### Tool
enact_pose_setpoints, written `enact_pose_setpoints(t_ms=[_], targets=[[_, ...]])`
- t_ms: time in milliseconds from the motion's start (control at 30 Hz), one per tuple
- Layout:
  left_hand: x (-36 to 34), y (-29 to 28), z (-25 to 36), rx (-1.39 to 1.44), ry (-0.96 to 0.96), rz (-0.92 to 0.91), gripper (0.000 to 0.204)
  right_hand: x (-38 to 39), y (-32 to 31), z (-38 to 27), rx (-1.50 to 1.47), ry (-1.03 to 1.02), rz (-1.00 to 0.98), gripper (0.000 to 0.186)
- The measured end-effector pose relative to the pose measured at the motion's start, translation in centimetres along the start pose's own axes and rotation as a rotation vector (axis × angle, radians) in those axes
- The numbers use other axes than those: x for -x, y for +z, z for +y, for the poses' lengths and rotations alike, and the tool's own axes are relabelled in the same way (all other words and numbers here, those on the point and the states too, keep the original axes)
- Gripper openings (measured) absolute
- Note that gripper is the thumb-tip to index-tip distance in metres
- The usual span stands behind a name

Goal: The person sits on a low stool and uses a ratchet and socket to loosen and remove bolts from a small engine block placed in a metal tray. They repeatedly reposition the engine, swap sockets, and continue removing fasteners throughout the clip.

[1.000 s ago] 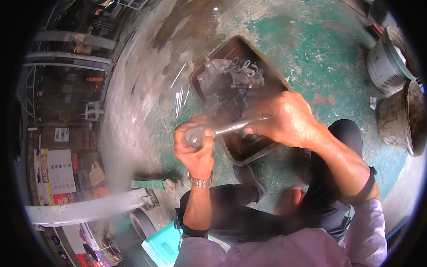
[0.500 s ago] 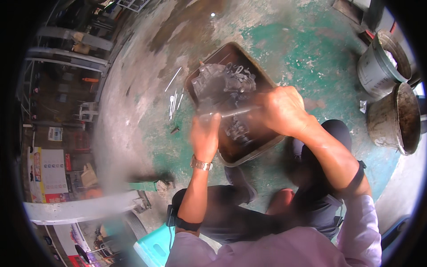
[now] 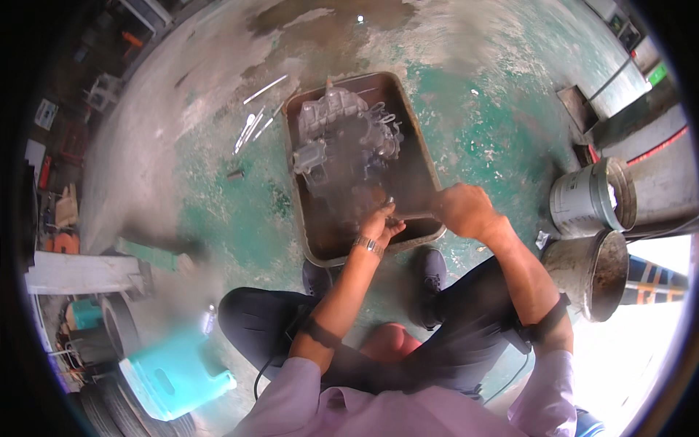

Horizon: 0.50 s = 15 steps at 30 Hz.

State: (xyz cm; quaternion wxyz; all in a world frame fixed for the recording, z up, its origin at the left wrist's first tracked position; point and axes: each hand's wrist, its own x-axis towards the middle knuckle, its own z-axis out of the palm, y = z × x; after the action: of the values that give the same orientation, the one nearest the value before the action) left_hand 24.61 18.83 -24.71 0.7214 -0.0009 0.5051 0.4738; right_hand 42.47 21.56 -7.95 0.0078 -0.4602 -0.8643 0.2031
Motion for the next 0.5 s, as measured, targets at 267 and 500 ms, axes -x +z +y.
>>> enact_pose_setpoints(t_ms=[267, 500], targets=[[-7.2, -2.8, -3.5, 0.279, 0.089, -0.005, 0.012, -5.1, 2.6, 3.9, -0.148, 0.043, -0.208, 0.011], [-9.4, -3.4, -4.4, 0.424, 0.109, -0.043, 0.028, -8.1, 5.3, 6.0, 0.035, -0.256, -0.129, 0.009]])
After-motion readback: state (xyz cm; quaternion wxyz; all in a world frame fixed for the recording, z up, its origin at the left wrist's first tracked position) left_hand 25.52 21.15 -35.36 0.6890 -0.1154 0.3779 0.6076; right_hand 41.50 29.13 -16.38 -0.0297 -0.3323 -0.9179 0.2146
